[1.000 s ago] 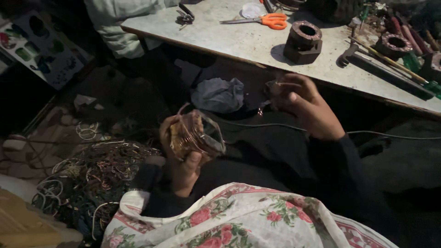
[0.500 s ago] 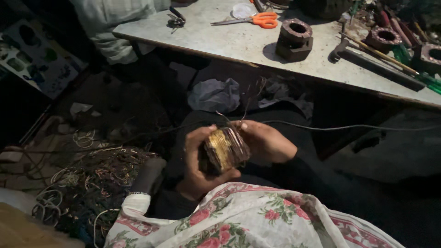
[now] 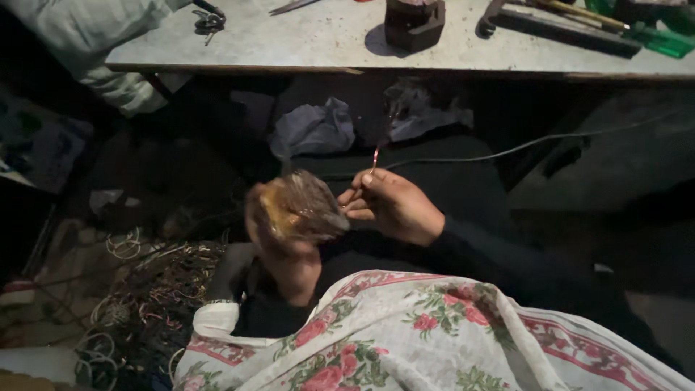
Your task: The person removes copper windings from a cylindrical electrical component using a cloth and hands. They place the removed copper into the cloth, then continue to pull and separate the windings from the component core.
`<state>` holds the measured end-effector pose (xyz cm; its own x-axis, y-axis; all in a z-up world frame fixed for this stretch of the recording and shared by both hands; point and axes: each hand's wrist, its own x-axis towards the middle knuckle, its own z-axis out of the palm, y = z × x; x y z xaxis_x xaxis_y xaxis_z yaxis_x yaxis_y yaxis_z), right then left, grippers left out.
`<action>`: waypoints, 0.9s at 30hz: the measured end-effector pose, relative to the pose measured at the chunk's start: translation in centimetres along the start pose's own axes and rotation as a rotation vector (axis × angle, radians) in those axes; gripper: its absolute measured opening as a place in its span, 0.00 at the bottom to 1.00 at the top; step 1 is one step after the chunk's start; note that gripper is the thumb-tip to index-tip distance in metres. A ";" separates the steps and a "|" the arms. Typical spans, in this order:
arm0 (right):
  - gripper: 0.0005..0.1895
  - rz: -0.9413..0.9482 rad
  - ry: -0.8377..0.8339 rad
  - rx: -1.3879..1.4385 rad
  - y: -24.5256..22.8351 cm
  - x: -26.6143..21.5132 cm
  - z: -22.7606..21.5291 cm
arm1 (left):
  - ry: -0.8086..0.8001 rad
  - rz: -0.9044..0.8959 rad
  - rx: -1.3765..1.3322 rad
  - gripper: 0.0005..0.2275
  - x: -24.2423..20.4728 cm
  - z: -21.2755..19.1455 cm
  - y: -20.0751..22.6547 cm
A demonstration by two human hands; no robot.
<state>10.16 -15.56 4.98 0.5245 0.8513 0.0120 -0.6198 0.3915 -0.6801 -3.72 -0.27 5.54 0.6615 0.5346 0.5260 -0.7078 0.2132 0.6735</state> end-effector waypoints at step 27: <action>0.11 -0.386 0.215 -0.218 -1.6 -5.9 1.6 | 0.153 -1.096 -0.768 0.29 3.1 -1.4 -7.5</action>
<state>7.16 -20.70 7.18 0.8147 0.5581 0.1575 -0.2320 0.5626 -0.7935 3.31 0.89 1.42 0.9733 -0.1309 -0.1888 0.1719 0.9601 0.2205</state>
